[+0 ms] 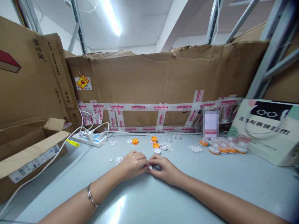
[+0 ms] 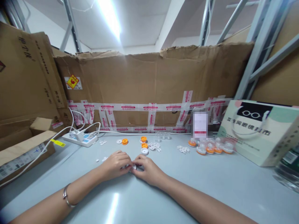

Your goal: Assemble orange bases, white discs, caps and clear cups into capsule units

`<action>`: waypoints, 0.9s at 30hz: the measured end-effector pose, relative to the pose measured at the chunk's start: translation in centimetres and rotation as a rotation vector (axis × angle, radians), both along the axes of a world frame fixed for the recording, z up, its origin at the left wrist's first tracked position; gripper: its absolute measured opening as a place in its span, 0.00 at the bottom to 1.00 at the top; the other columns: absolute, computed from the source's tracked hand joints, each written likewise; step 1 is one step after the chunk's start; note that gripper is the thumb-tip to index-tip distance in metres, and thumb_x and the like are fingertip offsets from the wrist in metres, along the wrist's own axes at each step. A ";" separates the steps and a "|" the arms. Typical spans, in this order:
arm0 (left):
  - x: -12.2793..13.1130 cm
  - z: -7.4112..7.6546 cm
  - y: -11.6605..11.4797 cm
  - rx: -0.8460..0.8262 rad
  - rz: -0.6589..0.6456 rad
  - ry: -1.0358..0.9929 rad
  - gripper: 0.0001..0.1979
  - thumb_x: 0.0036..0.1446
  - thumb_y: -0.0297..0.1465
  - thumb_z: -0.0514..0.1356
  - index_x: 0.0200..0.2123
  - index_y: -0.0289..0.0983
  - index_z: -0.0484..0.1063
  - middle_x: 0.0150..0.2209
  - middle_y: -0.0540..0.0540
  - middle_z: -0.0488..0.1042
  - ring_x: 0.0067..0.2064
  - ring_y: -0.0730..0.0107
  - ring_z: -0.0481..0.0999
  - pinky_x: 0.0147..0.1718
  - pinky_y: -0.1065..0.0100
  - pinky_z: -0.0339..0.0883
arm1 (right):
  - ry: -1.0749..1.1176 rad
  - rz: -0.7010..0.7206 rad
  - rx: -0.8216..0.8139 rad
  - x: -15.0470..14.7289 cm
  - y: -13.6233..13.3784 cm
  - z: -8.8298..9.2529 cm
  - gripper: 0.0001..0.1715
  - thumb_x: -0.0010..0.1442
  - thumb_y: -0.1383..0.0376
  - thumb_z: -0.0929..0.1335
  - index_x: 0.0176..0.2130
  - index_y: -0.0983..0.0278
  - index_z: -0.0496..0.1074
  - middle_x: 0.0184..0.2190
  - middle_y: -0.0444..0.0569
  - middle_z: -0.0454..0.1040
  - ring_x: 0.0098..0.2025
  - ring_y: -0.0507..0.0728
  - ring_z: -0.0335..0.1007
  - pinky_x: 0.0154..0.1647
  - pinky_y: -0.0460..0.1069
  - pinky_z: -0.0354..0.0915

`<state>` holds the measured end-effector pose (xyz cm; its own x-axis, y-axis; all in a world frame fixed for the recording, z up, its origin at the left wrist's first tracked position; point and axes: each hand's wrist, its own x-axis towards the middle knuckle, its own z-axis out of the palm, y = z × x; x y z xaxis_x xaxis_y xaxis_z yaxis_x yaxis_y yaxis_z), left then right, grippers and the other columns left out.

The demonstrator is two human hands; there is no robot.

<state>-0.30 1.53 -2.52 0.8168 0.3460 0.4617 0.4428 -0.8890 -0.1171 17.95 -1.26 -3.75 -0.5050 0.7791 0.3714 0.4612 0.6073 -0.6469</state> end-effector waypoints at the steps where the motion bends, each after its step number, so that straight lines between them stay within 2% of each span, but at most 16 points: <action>1: 0.0 -0.1 0.0 0.012 -0.005 0.000 0.06 0.54 0.26 0.53 0.29 0.37 0.69 0.26 0.50 0.72 0.30 0.73 0.71 0.29 0.70 0.54 | 0.001 -0.001 0.001 0.0 0.0 0.0 0.09 0.54 0.65 0.65 0.34 0.64 0.74 0.31 0.48 0.70 0.35 0.53 0.66 0.37 0.46 0.63; 12: -0.3 -0.4 0.4 0.036 -0.044 0.014 0.08 0.56 0.27 0.51 0.29 0.36 0.69 0.26 0.48 0.73 0.29 0.72 0.72 0.29 0.71 0.58 | 0.031 0.004 -0.013 0.1 0.1 -0.2 0.11 0.54 0.64 0.66 0.38 0.60 0.75 0.32 0.48 0.70 0.35 0.53 0.67 0.38 0.47 0.63; 20: -0.7 0.4 0.1 -0.249 -0.021 -0.077 0.06 0.55 0.27 0.54 0.29 0.36 0.71 0.28 0.46 0.75 0.32 0.71 0.73 0.32 0.72 0.63 | 0.044 -0.014 -0.040 0.3 0.2 -0.2 0.11 0.53 0.64 0.67 0.38 0.62 0.75 0.34 0.49 0.72 0.36 0.53 0.68 0.38 0.47 0.64; 24: -1.2 1.0 -0.1 -0.399 -0.022 -0.079 0.06 0.54 0.28 0.55 0.33 0.36 0.72 0.32 0.45 0.74 0.35 0.71 0.73 0.35 0.73 0.64 | 0.063 -0.041 -0.058 0.5 0.2 -0.1 0.11 0.52 0.66 0.67 0.37 0.64 0.75 0.34 0.50 0.74 0.36 0.54 0.69 0.39 0.48 0.65; 27: -1.3 0.9 0.1 -0.450 -0.029 -0.064 0.08 0.54 0.26 0.55 0.35 0.36 0.73 0.34 0.45 0.74 0.36 0.71 0.73 0.36 0.73 0.65 | 0.064 -0.082 -0.057 0.6 0.2 -0.1 0.10 0.51 0.66 0.67 0.36 0.64 0.74 0.32 0.49 0.75 0.34 0.54 0.69 0.37 0.48 0.66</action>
<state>-1.60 1.60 -1.67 0.8035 0.5016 0.3206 0.4110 -0.8571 0.3107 18.57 -1.03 -3.90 -0.4159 0.8374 0.3546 0.4645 0.5308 -0.7089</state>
